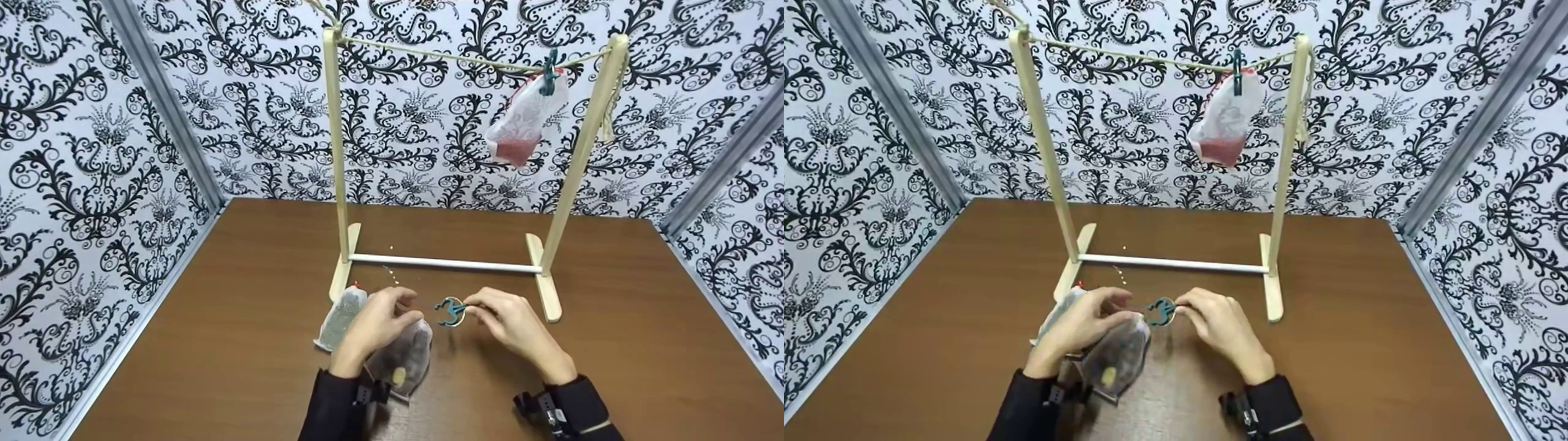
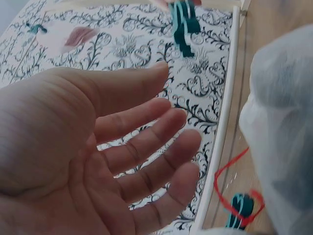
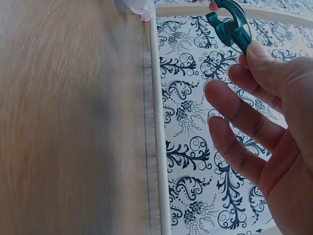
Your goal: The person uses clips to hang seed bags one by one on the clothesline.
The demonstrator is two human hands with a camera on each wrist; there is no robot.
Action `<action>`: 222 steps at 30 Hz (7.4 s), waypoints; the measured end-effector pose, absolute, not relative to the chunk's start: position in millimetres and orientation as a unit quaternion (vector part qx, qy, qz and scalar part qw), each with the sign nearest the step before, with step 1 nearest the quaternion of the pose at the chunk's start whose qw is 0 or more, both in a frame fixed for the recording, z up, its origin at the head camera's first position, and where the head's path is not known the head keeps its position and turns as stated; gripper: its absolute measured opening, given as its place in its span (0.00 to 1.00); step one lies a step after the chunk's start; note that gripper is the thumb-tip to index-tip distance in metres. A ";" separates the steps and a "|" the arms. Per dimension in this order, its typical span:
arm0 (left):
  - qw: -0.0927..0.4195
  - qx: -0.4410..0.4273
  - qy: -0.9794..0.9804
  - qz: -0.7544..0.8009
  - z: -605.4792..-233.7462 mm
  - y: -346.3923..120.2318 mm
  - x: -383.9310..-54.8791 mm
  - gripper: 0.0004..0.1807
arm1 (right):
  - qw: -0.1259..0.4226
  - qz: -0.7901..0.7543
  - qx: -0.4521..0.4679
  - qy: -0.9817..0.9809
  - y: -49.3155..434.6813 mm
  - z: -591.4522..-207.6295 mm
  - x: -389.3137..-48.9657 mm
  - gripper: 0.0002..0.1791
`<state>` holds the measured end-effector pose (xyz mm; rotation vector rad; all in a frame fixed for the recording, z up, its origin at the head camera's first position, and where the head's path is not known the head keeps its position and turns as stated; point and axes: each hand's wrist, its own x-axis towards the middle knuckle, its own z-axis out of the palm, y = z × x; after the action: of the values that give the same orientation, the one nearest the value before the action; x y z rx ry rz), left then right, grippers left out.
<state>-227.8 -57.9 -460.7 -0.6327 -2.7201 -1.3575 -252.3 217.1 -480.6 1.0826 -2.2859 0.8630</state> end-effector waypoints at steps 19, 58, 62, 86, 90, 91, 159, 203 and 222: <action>-0.073 -0.163 -0.911 -0.373 -470.5 -78.3 -225.1 0.15 | 0.225 0.302 0.375 -0.847 217.7 -482.8 -252.5 0.06; -0.106 -0.165 -0.916 -0.349 -471.7 -75.2 -224.0 0.05 | 0.225 0.298 0.378 -0.847 217.2 -483.1 -252.1 0.05; -0.104 -0.168 -0.916 -0.350 -471.7 -74.6 -224.7 0.05 | 0.231 0.299 0.380 -0.844 217.0 -482.0 -252.3 0.05; -0.062 -0.201 -0.906 -0.367 -471.4 -67.7 -227.8 0.04 | 0.254 0.310 0.379 -0.834 227.4 -474.0 -253.0 0.08; -0.052 -0.199 -0.904 -0.374 -470.2 -66.7 -228.0 0.05 | 0.264 0.334 0.370 -0.826 237.3 -468.6 -254.2 0.09; -0.048 -0.201 -0.903 -0.376 -470.0 -66.6 -228.0 0.05 | 0.266 0.337 0.369 -0.824 239.3 -467.5 -254.4 0.10; 0.181 -0.195 -0.844 -0.465 -448.3 -55.0 -227.6 0.06 | 0.339 0.340 0.390 -0.786 230.3 -447.4 -249.7 0.17; 0.082 -0.191 -0.895 -0.393 -252.2 -27.6 -290.3 0.11 | 0.381 0.169 0.362 -0.834 259.7 -229.4 -270.1 0.07; 0.105 -0.143 -0.930 -0.323 -201.3 -25.5 -319.3 0.10 | 0.318 0.043 0.298 -0.899 223.5 -133.5 -289.4 0.12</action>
<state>-319.3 -25.5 -201.3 -0.4204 -2.7396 -0.9518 -289.4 223.5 -133.5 0.7851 -2.3643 0.1121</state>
